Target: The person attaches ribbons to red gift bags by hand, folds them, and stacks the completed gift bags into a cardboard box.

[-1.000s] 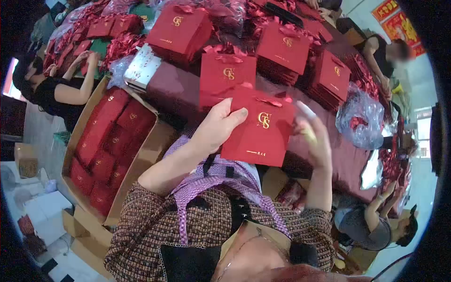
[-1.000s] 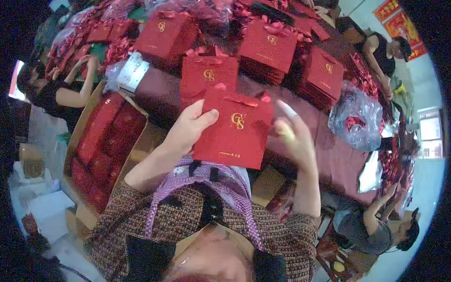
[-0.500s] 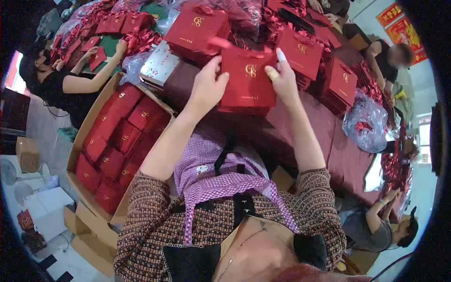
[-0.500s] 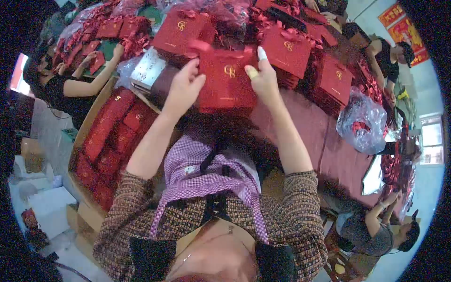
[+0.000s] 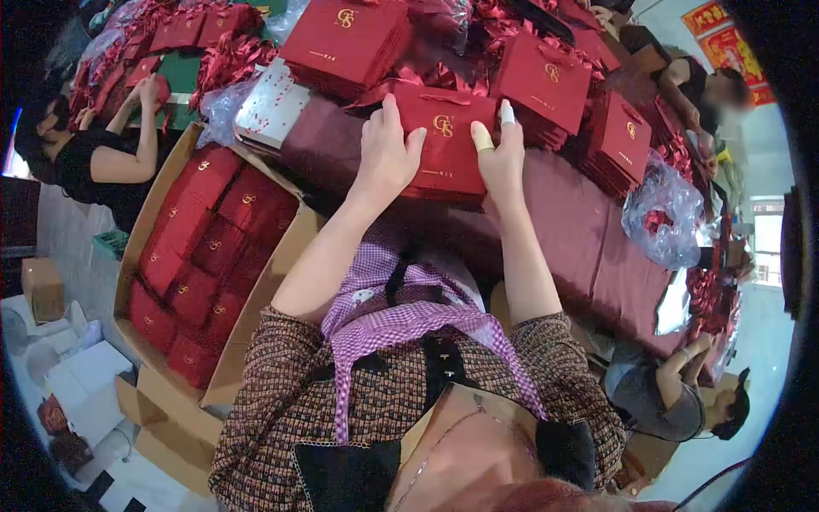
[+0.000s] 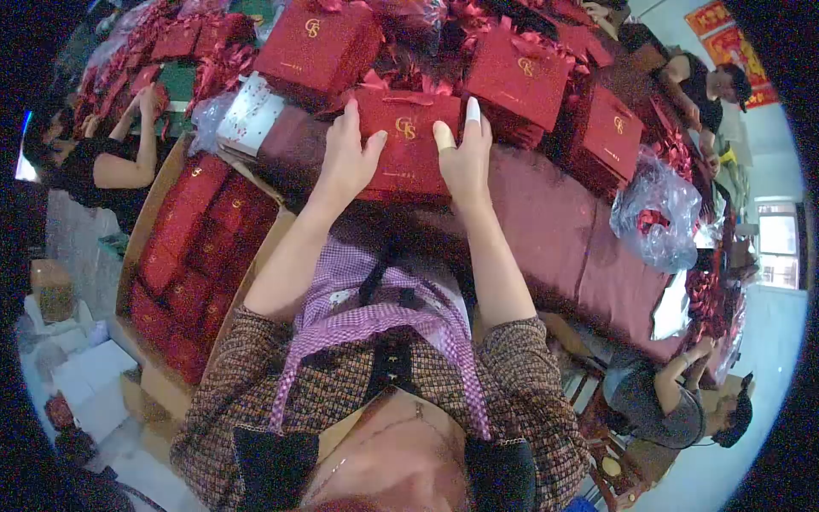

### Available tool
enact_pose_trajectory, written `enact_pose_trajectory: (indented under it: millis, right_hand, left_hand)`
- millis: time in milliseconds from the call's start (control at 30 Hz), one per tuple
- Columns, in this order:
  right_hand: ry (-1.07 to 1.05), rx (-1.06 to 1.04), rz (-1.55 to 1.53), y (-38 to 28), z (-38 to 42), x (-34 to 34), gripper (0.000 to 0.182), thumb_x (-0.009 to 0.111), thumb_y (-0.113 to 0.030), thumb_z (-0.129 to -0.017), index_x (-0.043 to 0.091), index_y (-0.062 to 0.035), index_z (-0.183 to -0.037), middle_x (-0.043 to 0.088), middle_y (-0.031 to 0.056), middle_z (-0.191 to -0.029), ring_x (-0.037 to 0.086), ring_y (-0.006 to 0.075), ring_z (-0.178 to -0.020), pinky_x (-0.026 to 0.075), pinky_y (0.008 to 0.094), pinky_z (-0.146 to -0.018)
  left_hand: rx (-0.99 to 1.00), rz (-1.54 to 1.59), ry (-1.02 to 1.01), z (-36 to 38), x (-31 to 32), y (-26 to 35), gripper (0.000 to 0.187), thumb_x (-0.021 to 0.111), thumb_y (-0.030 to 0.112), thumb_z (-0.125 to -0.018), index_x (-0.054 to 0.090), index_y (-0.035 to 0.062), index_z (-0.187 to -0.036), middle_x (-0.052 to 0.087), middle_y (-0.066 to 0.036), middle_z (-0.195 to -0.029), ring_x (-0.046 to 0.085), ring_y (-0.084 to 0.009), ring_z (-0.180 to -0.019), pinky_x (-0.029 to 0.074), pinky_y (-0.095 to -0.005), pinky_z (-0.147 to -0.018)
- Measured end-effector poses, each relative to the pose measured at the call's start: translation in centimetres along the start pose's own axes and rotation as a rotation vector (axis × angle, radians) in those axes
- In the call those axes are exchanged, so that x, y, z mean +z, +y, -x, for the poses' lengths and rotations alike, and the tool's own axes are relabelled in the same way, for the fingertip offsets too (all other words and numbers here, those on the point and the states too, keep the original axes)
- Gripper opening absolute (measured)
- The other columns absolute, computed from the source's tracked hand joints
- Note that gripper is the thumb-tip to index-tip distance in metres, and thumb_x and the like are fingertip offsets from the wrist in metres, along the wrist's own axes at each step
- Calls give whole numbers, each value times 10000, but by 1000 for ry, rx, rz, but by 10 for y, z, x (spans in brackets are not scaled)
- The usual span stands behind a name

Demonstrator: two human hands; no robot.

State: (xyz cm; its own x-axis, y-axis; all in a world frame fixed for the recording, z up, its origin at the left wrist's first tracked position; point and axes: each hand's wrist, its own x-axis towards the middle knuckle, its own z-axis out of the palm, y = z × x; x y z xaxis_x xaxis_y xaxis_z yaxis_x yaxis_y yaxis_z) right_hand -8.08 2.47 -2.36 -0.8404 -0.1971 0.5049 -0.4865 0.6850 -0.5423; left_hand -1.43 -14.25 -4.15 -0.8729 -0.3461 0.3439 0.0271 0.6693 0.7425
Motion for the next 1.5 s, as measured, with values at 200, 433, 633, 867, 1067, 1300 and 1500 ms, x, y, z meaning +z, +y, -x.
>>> enact_pose_trajectory:
  millis: [200, 433, 633, 867, 1067, 1300, 1500]
  right_hand:
    - [-168, 449, -550, 14, 6, 0, 681, 651, -223, -858, 310, 73, -1369, 513, 233, -1269, 532, 282, -1137, 409, 344, -962]
    - [-329, 742, -1306, 4, 0, -22, 533, 709, -124, -798, 468, 70, -1232, 598, 167, -1110, 607, 224, -953, 502, 346, -829]
    - [-340, 709, -1150, -17, -6, -46, 428, 690, -59, -790, 508, 43, -1163, 607, 123, -1067, 595, 186, -926, 489, 325, -850]
    - [-63, -97, -896, -41, -25, -93, 635, 739, -65, -762, 401, 3, -1295, 594, 80, -1101, 551, 146, -1013, 444, 300, -912]
    - [-239, 169, -1144, -16, 14, -61, 728, 682, -17, -805, 267, -35, -1402, 499, 78, -1281, 485, 150, -1150, 406, 314, -982]
    - [-227, 270, -1159, -3, 18, -44, 689, 697, 17, -769, 333, -3, -1354, 517, 87, -1236, 493, 157, -1137, 392, 303, -990]
    - [-286, 161, -855, -39, -22, -87, 613, 728, -146, -791, 431, 26, -1298, 571, 79, -1153, 526, 140, -1051, 407, 288, -935]
  left_hand:
    - [28, 95, 74, 5, 13, -2, 695, 624, 229, -822, 274, -78, -1337, 478, -300, -1200, 466, -453, -1080, 376, -510, -922]
    - [-179, 238, 20, -4, -2, 7, 610, 612, 240, -839, 368, -86, -1294, 484, -298, -1199, 471, -422, -1110, 386, -452, -948]
    - [-460, 1194, -170, -7, -12, 11, 448, 584, -6, -785, 488, -48, -1220, 585, -109, -1136, 572, -203, -996, 434, -334, -923]
    - [-55, 930, -191, -18, -66, 57, 631, 700, -60, -712, 405, -8, -1267, 550, -112, -1184, 552, -212, -1080, 446, -364, -952]
    - [-109, 679, -297, -2, -28, 1, 1024, 834, 84, -649, 145, 16, -1402, 444, -121, -1313, 442, -234, -1213, 349, -393, -1043]
    - [241, 385, -291, -16, -17, -19, 545, 575, 364, -877, 444, 43, -1298, 522, -122, -1249, 511, -298, -1138, 387, -449, -1011]
    - [-365, 1160, -298, -30, -40, 41, 415, 636, 202, -832, 542, 50, -1207, 613, -69, -1115, 566, -207, -1065, 442, -400, -956]
